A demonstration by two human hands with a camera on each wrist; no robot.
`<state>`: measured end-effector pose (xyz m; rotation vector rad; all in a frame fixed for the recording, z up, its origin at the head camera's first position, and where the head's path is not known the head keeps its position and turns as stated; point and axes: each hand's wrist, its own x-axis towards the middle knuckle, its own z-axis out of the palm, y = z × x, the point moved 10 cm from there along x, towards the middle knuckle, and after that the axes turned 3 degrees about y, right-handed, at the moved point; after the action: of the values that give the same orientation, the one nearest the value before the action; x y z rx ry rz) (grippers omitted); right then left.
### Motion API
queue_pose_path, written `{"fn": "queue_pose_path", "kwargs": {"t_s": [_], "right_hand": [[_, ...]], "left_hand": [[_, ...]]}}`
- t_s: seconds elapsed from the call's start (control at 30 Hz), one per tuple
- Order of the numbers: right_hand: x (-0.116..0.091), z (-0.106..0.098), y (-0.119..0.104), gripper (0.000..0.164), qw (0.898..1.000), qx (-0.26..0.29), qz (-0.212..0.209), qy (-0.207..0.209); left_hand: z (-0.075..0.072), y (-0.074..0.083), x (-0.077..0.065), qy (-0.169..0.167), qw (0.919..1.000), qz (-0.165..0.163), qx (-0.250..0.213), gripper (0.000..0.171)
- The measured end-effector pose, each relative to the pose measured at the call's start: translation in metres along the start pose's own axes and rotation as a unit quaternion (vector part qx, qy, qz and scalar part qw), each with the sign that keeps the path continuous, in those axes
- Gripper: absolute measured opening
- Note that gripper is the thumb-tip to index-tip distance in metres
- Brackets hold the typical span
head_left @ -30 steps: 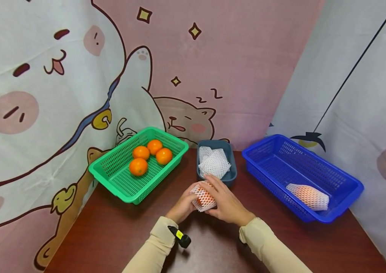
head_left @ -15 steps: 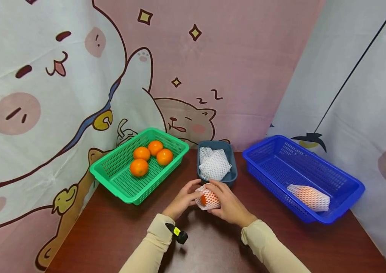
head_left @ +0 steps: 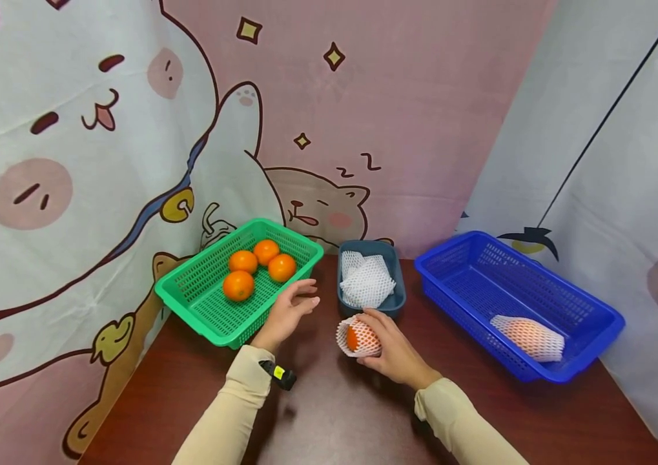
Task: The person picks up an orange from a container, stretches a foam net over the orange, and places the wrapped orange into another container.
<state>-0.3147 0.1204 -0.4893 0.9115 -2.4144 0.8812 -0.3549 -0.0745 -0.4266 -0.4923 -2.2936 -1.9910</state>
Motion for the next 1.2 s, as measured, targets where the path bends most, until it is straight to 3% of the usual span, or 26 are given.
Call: {"fn": "queue_pose_path", "kwargs": {"t_s": [0.13,0.23,0.37,0.5,0.67,0.87,1.07,1.2], "right_hand": [[-0.002,0.000,-0.001,0.089,1.000,0.003,0.002,0.003],[-0.003,0.000,-0.001,0.090,1.000,0.004,0.007,0.004],[-0.004,-0.001,-0.001,0.090,1.000,0.003,0.006,0.007],[-0.005,0.000,-0.005,0.090,1.000,0.003,0.000,0.006],[-0.005,0.000,-0.007,0.090,1.000,0.009,0.006,0.006],[-0.007,0.002,-0.011,0.089,1.000,0.010,-0.002,0.006],[-0.008,-0.002,-0.009,0.090,1.000,-0.005,-0.007,0.007],[-0.007,-0.017,-0.002,0.090,1.000,-0.017,-0.004,0.015]], "left_hand": [[-0.016,0.012,0.003,0.014,0.9994,0.027,0.018,0.035],[-0.034,0.019,0.005,0.044,0.9969,0.051,0.039,0.030],[-0.063,0.000,0.011,0.100,0.9899,0.073,0.069,0.027],[-0.081,-0.026,0.014,0.118,0.9862,0.053,0.103,0.027],[-0.088,-0.043,0.014,0.107,0.9826,0.002,0.152,0.025],[-0.091,-0.057,0.015,0.092,0.9716,-0.053,0.211,0.027],[-0.089,-0.064,0.018,0.075,0.9602,-0.073,0.259,0.028],[-0.086,-0.067,0.019,0.060,0.9573,-0.074,0.273,0.026]]}}
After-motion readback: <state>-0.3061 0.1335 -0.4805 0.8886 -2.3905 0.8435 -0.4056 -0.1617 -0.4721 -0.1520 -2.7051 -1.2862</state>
